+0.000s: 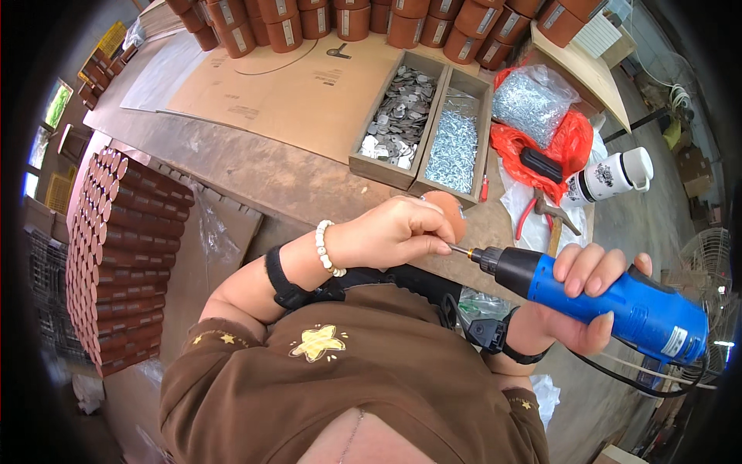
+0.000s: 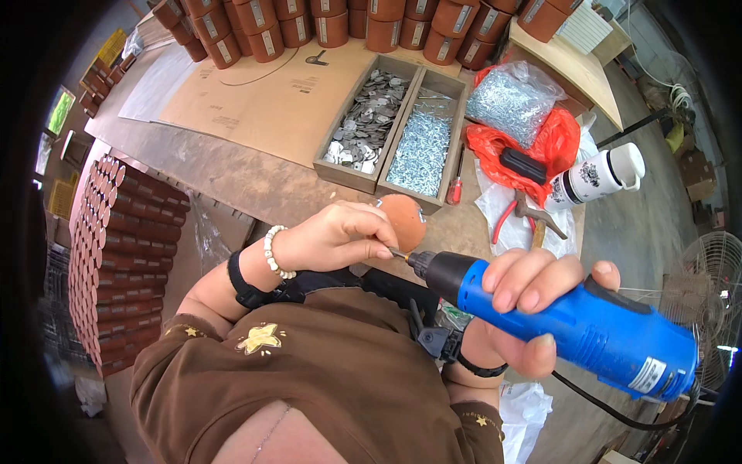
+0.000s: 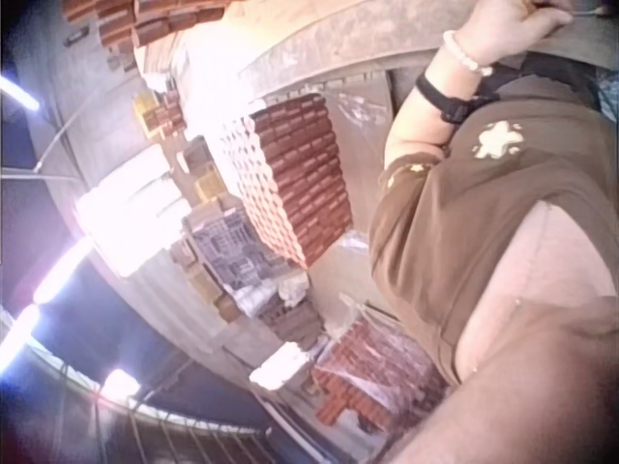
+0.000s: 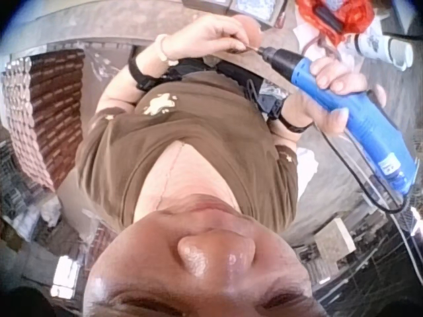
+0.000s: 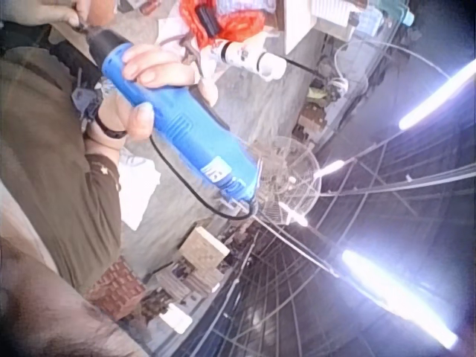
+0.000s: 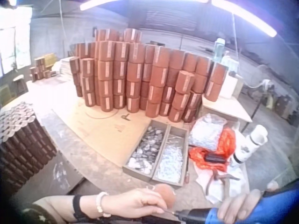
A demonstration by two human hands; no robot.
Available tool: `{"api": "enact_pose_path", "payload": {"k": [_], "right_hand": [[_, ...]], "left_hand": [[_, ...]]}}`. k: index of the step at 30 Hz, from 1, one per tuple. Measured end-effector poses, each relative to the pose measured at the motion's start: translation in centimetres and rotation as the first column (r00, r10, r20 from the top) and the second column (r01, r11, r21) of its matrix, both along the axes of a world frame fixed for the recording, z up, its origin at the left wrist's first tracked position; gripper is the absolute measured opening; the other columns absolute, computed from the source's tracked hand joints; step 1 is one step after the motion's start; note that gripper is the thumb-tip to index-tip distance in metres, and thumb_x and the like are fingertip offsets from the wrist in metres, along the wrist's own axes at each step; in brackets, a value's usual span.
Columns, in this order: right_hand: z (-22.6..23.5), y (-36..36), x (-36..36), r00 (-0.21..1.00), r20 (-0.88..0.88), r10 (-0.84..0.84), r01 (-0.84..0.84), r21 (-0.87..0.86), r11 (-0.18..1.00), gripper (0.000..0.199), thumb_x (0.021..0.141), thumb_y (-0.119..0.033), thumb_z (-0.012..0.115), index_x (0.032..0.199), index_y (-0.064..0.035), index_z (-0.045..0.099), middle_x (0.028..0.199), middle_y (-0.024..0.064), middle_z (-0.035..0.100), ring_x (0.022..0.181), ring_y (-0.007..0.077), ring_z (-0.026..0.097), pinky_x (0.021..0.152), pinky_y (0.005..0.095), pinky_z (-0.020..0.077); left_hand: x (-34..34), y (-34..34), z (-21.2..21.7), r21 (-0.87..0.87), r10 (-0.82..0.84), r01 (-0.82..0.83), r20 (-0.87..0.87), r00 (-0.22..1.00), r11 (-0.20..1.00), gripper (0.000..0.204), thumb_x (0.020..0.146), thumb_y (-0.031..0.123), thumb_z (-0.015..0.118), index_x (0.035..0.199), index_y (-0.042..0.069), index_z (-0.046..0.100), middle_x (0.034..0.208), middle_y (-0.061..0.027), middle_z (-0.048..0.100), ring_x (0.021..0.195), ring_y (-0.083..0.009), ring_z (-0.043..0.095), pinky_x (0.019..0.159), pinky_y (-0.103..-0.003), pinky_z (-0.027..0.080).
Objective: The recorder is assembling small metal components onto cylindrical brown containers using a power screwdriver and a hammer in a manufacturing setting.
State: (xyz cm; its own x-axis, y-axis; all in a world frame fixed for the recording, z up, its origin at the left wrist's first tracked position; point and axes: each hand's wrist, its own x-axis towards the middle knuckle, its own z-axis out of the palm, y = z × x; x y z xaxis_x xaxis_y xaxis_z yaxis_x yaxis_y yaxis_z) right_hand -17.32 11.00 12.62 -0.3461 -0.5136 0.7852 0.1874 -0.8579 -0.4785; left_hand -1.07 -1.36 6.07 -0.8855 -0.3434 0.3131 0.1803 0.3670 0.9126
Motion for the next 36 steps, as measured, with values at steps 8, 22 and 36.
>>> {"api": "enact_pose_path", "payload": {"k": [8,22,36], "right_hand": [[-0.3,-0.6,-0.1,1.000,-0.017,0.002,-0.001,0.025,1.000,0.063,0.072,-0.016,0.058,0.124,-0.0047,0.024,0.076,0.0073,0.046,0.062,0.0193,0.050,0.055,0.0337,0.0429],[-1.0,-0.1,-2.9,0.985,0.093,-0.145,0.142,0.033,0.989,0.057,0.075,-0.018,0.055,0.120,-0.0001,0.025,0.078,0.0081,0.044,0.064,0.0174,0.046,0.058,0.0335,0.0391],[-1.0,0.9,-3.1,0.984,0.096,-0.152,0.145,0.077,0.986,0.055,0.076,-0.018,0.054,0.120,0.0001,0.026,0.079,0.0082,0.044,0.066,0.0175,0.045,0.059,0.0337,0.0375]], "left_hand": [[-0.7,-0.3,-1.0,-0.141,-0.001,-0.006,-0.052,0.999,0.990,0.005,0.075,0.008,0.059,0.077,0.004,0.057,0.072,-0.0055,0.057,0.070,-0.0226,0.053,0.068,-0.032,0.040],[-1.7,-13.1,-1.6,-0.818,0.592,-0.139,0.276,0.757,0.559,0.020,0.069,0.017,0.063,0.088,0.011,0.063,0.098,-0.0027,0.054,0.098,-0.0219,0.045,0.085,-0.037,0.034],[-1.8,-15.1,-2.9,-0.896,0.593,-0.048,0.251,0.765,0.441,0.014,0.063,0.013,0.066,0.069,0.011,0.054,0.091,-0.0003,0.055,0.095,-0.0206,0.045,0.084,-0.038,0.033]]}}
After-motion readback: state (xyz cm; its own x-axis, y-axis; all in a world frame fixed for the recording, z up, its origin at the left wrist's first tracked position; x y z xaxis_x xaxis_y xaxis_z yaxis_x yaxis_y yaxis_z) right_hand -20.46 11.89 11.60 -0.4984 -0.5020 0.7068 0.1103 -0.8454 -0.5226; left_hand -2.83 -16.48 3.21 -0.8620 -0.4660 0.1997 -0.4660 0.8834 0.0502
